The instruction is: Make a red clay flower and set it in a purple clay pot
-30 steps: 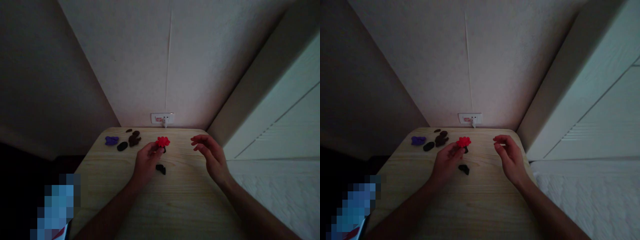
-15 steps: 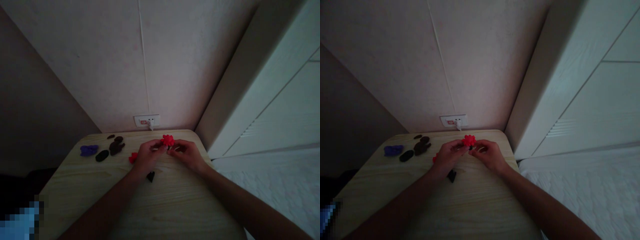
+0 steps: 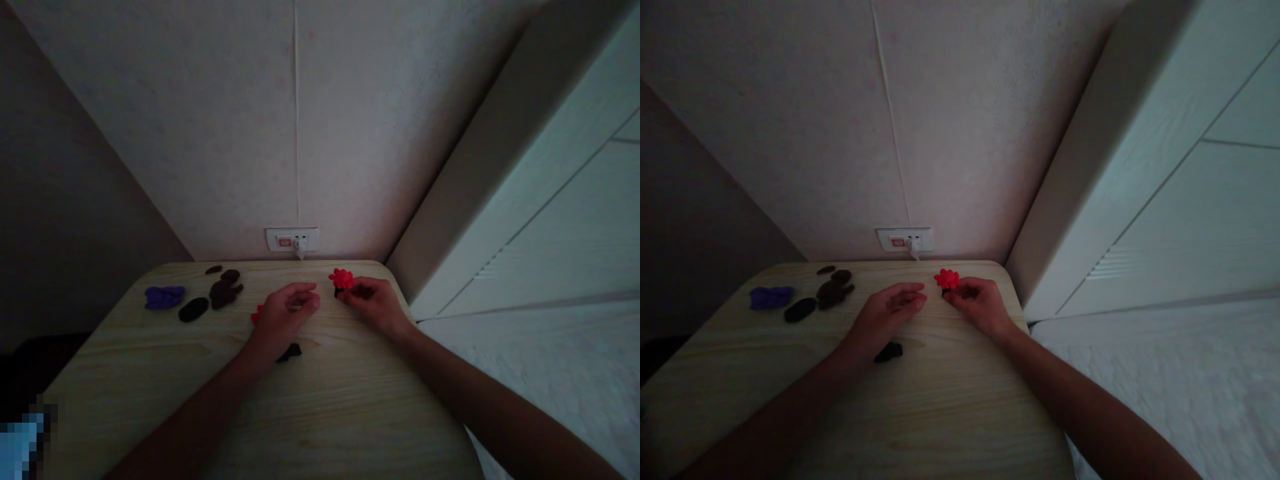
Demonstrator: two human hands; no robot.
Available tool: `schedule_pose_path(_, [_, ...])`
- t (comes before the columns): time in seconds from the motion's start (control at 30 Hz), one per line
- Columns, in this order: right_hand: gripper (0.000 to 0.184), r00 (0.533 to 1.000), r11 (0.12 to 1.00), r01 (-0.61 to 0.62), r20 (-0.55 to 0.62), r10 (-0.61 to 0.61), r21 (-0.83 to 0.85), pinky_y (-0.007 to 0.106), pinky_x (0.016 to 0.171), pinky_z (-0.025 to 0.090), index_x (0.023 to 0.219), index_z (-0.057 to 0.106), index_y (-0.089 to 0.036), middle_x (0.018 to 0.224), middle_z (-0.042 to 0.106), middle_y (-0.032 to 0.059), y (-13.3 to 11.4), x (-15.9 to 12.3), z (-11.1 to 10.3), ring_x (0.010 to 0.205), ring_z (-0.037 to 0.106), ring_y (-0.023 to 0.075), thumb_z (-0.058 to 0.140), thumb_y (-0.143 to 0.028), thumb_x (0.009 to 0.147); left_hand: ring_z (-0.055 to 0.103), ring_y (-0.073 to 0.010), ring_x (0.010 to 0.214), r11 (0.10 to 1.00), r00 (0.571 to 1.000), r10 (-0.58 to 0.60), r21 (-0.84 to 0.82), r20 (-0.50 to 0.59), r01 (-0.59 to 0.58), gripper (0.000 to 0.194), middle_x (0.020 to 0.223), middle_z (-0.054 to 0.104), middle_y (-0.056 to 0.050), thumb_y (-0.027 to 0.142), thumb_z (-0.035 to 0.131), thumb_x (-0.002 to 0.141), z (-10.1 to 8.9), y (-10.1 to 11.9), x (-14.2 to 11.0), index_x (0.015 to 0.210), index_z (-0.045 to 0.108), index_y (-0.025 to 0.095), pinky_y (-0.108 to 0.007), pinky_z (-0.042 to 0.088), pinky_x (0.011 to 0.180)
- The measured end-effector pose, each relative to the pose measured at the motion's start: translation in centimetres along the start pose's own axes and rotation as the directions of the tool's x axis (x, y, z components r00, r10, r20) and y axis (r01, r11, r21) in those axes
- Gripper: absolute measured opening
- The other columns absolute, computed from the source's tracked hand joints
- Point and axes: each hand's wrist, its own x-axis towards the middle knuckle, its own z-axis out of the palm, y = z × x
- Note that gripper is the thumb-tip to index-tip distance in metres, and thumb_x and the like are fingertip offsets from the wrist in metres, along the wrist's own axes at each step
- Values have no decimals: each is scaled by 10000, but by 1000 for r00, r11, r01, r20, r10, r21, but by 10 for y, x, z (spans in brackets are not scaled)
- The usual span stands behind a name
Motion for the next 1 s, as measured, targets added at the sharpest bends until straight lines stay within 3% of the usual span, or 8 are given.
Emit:
schedule_pose_path(0.17, [243, 994, 974, 1, -102, -25, -226, 296, 633, 491, 805, 783, -179, 769, 762, 41, 17, 16, -29, 677, 662, 191, 765, -419, 772, 753, -249, 888, 992, 998, 44, 121, -44, -39, 317, 993, 800, -101, 431, 726, 785, -19, 0, -27, 969, 765, 176, -363, 595, 800])
schedule_pose_path(0.37, [266, 987, 936, -50, -162, -8, -349, 284, 588, 434, 809, 793, -161, 727, 743, 36, 29, 22, -51, 627, 617, 175, 761, -422, 769, 749, -227, 795, 955, 987, 132, 279, -87, -103, 273, 949, 795, -59, 455, 680, 825, -25, -14, -43, 936, 767, 222, -327, 611, 695])
schedule_pose_path(0.6, [328, 985, 914, -75, -170, 6, -398, 285, 596, 422, 837, 799, -149, 745, 739, 47, 33, 21, -57, 645, 613, 183, 782, -462, 739, 741, -203, 759, 924, 982, 181, 353, -56, -151, 250, 907, 796, -30, 454, 661, 859, -23, -18, -44, 945, 774, 248, -303, 601, 682])
schedule_pose_path(1.0, [280, 991, 927, -24, -128, -26, -375, 290, 646, 469, 875, 778, -163, 800, 746, 53, 30, 20, -56, 697, 642, 189, 771, -407, 739, 741, -205, 771, 904, 975, 209, 396, -73, -164, 229, 884, 789, -16, 452, 668, 840, -23, -20, -43, 907, 782, 266, -313, 606, 718])
